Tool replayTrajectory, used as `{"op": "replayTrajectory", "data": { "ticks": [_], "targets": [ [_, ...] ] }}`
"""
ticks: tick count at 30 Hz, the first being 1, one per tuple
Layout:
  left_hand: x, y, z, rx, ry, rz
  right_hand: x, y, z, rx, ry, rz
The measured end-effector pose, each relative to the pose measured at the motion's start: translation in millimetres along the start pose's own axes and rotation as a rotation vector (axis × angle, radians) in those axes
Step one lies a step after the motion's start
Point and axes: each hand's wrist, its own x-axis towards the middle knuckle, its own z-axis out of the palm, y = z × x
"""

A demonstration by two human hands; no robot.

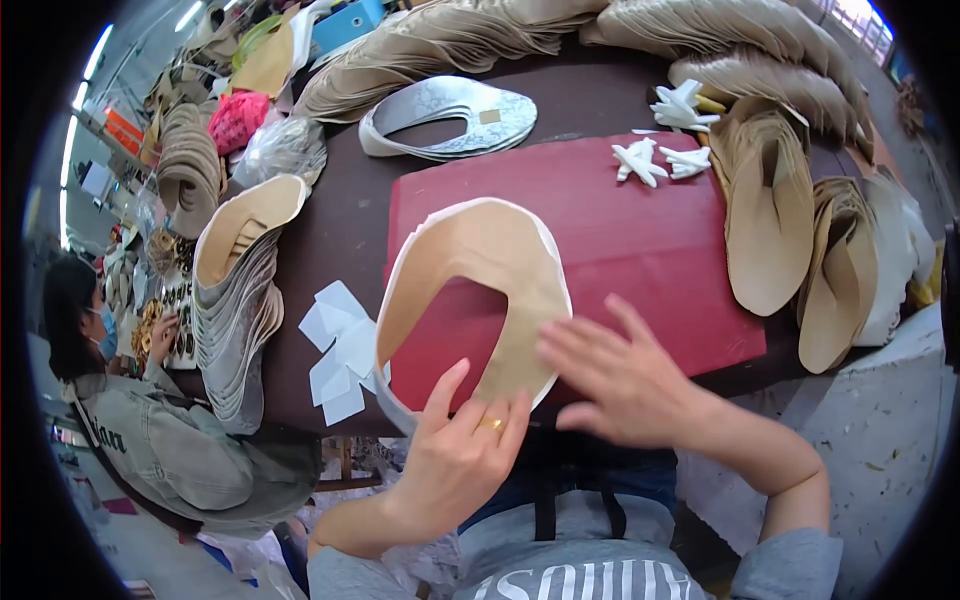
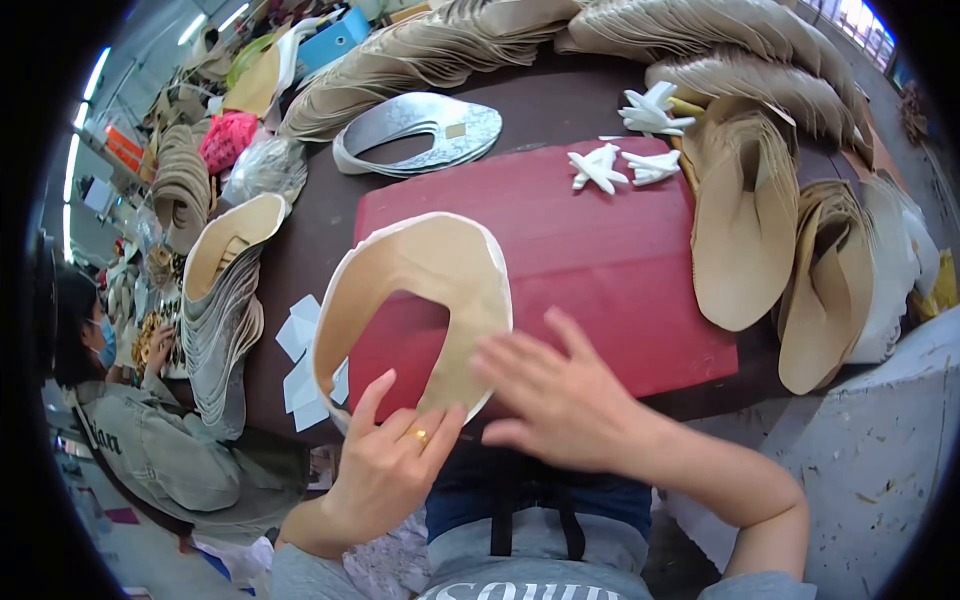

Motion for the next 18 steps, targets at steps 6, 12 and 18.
{"op": "replayTrajectory", "data": {
  "ticks": [6, 12, 18],
  "targets": [
    [-4.9, -7.9, -26.0, -0.169, -0.243, -0.048, 1.7, 54.7, -27.5, 0.087, -0.083, 0.262],
    [21.7, 4.5, 1.1, -0.015, -0.092, -0.060, 13.0, 50.3, -11.7, 0.197, -0.176, 0.226],
    [15.0, -0.6, 8.0, -0.209, -0.169, -0.022, 12.8, 42.9, -20.0, 0.006, -0.246, -0.212]
  ]
}}
